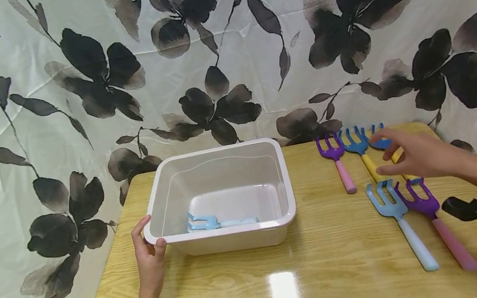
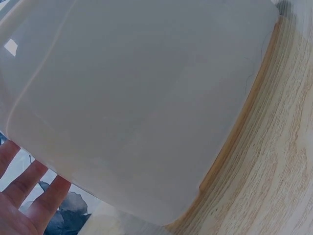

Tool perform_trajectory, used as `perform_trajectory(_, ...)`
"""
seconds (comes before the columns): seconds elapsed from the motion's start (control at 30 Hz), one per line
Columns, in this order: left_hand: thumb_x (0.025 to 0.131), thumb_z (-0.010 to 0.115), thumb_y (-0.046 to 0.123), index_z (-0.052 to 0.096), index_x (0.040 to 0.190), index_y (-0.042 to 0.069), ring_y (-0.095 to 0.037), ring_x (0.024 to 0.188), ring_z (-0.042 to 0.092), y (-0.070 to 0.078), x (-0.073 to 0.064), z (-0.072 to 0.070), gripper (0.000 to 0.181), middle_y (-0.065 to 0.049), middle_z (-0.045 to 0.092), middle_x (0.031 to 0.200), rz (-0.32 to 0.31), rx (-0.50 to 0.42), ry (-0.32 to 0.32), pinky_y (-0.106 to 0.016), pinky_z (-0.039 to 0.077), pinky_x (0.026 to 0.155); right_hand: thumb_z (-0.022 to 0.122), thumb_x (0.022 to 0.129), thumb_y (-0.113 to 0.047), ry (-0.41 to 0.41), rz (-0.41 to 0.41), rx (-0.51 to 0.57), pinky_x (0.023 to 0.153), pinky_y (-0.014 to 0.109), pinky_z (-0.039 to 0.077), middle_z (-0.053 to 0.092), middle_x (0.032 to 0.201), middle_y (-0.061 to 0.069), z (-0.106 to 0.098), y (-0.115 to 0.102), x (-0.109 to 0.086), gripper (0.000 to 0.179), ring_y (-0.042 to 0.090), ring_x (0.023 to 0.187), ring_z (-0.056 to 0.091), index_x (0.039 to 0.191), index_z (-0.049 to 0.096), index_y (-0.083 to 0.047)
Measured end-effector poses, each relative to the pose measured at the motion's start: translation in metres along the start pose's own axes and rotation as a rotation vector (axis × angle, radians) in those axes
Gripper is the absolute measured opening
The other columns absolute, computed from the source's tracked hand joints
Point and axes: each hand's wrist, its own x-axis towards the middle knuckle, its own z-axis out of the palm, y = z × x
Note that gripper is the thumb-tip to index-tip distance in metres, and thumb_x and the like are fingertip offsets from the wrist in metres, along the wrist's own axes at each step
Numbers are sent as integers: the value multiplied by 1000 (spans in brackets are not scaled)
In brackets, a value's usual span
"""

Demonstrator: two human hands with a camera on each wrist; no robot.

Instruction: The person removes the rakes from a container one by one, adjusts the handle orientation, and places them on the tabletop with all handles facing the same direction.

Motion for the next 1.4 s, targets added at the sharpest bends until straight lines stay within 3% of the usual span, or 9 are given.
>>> perform_trajectory(0.23, 102, 66, 18, 34, 151, 4, -23, 121, 54, 3, -2, -1, 60, -16, 40, 146, 10, -10, -3, -19, 54, 87, 84, 87, -18, 67, -115, -56, 69, 47, 61, 68, 119, 25, -27, -35, 33, 71, 34, 94, 72, 146, 46, -10)
perform_trajectory(0.33, 102, 66, 17, 34, 151, 3, -24, 121, 54, 4, -2, -1, 60, -17, 40, 147, 19, -11, -2, -19, 54, 87, 84, 87, -18, 53, -149, -40, 76, 49, 61, 65, 126, 23, -38, -50, 48, 75, 35, 100, 70, 150, 44, -13)
perform_trajectory(0.63, 101, 67, 20, 34, 151, 3, -18, 119, 54, 4, -3, 0, 62, -15, 41, 145, 14, -8, 13, -19, 54, 86, 84, 88, -24, -16, -279, -15, 80, 44, 61, 63, 131, 16, -52, -89, 90, 77, 32, 108, 68, 153, 42, -19)
perform_trajectory(0.83, 101, 68, 21, 35, 151, 3, -18, 119, 55, 3, -5, 2, 62, -12, 43, 144, 9, -15, 24, -19, 54, 87, 83, 89, -31, -80, -312, -16, 83, 48, 60, 62, 135, 15, -52, -114, 113, 77, 30, 109, 68, 154, 41, -26)
perform_trajectory(1.0, 101, 68, 20, 35, 151, 4, -20, 121, 54, 1, -6, 4, 62, -12, 43, 146, 12, -33, 18, -20, 54, 88, 83, 89, -30, -123, -374, -33, 88, 55, 57, 63, 134, 15, -47, -134, 132, 77, 34, 112, 68, 153, 42, -22)
perform_trajectory(1.4, 100, 70, 26, 34, 151, 2, -19, 118, 55, -1, -6, 5, 66, -13, 45, 141, 22, -71, 3, -20, 54, 85, 84, 87, -32, -322, -420, -13, 93, 46, 56, 59, 139, 5, -14, -182, 181, 82, 21, 109, 69, 154, 37, -33)
